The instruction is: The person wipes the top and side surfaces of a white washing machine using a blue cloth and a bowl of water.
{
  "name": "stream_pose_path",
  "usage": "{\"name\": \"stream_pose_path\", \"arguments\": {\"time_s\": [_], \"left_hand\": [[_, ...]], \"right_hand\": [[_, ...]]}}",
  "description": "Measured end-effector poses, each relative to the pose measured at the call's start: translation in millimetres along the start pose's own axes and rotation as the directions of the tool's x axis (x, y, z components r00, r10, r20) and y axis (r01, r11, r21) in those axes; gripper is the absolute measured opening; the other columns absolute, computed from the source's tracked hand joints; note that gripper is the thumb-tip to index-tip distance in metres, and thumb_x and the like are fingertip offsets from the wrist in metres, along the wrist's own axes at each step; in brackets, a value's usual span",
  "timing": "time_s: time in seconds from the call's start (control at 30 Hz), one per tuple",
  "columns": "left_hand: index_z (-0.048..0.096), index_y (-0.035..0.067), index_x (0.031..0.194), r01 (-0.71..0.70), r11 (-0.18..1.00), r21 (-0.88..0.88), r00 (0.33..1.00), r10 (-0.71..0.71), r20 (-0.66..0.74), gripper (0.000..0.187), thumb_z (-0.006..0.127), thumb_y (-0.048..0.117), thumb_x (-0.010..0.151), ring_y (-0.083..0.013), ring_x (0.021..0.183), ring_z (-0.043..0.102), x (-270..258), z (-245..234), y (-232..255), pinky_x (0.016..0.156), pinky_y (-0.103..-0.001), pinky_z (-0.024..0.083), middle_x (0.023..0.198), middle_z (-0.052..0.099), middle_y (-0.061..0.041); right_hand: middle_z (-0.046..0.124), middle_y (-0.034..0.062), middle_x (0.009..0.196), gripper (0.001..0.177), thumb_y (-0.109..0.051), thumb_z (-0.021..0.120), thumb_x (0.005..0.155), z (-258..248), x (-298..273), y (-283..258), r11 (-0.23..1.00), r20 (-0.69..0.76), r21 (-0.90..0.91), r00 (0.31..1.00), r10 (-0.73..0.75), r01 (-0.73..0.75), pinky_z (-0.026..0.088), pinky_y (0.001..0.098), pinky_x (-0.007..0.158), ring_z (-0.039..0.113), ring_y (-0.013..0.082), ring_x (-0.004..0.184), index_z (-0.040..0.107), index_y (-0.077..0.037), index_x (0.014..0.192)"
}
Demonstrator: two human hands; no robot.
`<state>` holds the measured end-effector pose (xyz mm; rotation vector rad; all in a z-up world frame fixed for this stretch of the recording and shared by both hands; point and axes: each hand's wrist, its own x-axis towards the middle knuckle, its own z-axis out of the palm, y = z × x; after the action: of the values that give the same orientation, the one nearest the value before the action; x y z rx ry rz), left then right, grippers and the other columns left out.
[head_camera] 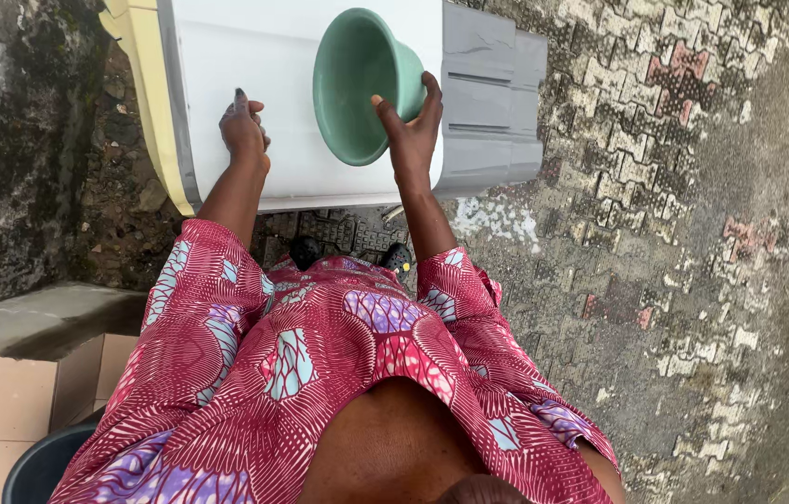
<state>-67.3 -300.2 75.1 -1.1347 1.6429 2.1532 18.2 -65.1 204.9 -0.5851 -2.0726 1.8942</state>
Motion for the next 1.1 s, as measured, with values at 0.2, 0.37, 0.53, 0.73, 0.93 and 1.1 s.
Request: {"name": "stream_pose_path", "arguments": {"time_s": [0.2, 0.37, 0.53, 0.73, 0.93, 1.1], "left_hand": [[0.064, 0.006, 0.112, 0.046, 0.993, -0.112, 0.988, -0.028, 0.154, 0.027, 0.044, 0.023, 0.107, -0.0114, 0.069, 0.067, 43.5, -13.6, -15.9, 0.059, -0.025, 0.054, 0.089, 0.066, -0.001], [0.065, 0.008, 0.113, 0.023, 0.955, -0.295, 0.994, 0.008, 0.107, 0.024, 0.045, 0.014, 0.103, -0.0112, 0.068, 0.065, 59.0, -22.4, -8.5, 0.054, -0.027, 0.052, 0.092, 0.070, -0.003], [0.063, 0.009, 0.110, -0.073, 0.996, 0.054, 0.997, 0.075, -0.028, 0.027, 0.045, 0.028, 0.103, -0.0100, 0.058, 0.045, 28.9, -39.6, 9.1, 0.046, -0.030, 0.033, 0.084, 0.057, -0.001], [0.067, 0.007, 0.112, -0.212, 0.962, 0.171, 0.977, 0.212, 0.019, 0.029, 0.051, 0.032, 0.107, -0.0082, 0.069, 0.054, 14.8, -56.1, 19.1, 0.059, -0.026, 0.044, 0.092, 0.058, -0.003], [0.066, 0.008, 0.133, -0.210, 0.978, 0.000, 0.962, 0.207, 0.176, 0.038, 0.054, 0.032, 0.106, -0.0123, 0.095, 0.058, 57.1, -61.5, 5.2, 0.084, -0.030, 0.050, 0.105, 0.063, -0.002], [0.037, 0.010, 0.151, -0.144, 0.989, -0.028, 0.979, 0.147, 0.144, 0.054, 0.056, 0.036, 0.109, -0.0211, 0.130, 0.047, 76.4, -68.7, 12.9, 0.098, -0.040, 0.036, 0.141, 0.051, -0.004]], "right_hand": [[0.036, 0.0244, 0.143, 0.099, -0.038, 0.079, 0.080, 53.0, -8.6, -15.9, 0.972, 0.146, -0.208, 0.986, -0.079, 0.109, 0.058, 0.0465, 0.092, 0.050, 0.0432, 0.131, 0.026, -0.003, 0.155], [0.045, 0.0282, 0.141, 0.099, -0.037, 0.081, 0.083, 73.0, 0.4, 0.5, 0.995, 0.229, 0.098, 0.973, -0.033, 0.011, 0.060, 0.0456, 0.097, 0.056, 0.0424, 0.129, 0.026, 0.000, 0.156], [0.051, 0.0306, 0.136, 0.098, -0.040, 0.076, 0.080, 60.4, 18.8, 17.3, 0.916, 0.155, 0.228, 0.941, 0.302, -0.331, 0.056, 0.0437, 0.084, 0.055, 0.0407, 0.125, 0.026, 0.001, 0.154], [0.034, 0.0248, 0.146, 0.096, -0.040, 0.078, 0.083, 78.2, 10.6, 5.2, 0.991, 0.107, -0.116, 0.993, -0.058, 0.070, 0.060, 0.0508, 0.099, 0.045, 0.0415, 0.134, 0.026, -0.002, 0.155], [0.038, 0.0248, 0.145, 0.097, -0.043, 0.077, 0.083, 123.5, 0.0, -3.0, 0.951, 0.243, -0.190, 0.950, -0.195, 0.243, 0.059, 0.0494, 0.100, 0.048, 0.0422, 0.136, 0.028, -0.004, 0.156], [0.042, 0.0301, 0.147, 0.095, -0.043, 0.078, 0.089, 136.5, 19.7, 21.0, 0.994, 0.217, 0.109, 0.976, -0.007, -0.017, 0.049, 0.0513, 0.109, 0.049, 0.0461, 0.140, 0.029, 0.000, 0.158]]}}
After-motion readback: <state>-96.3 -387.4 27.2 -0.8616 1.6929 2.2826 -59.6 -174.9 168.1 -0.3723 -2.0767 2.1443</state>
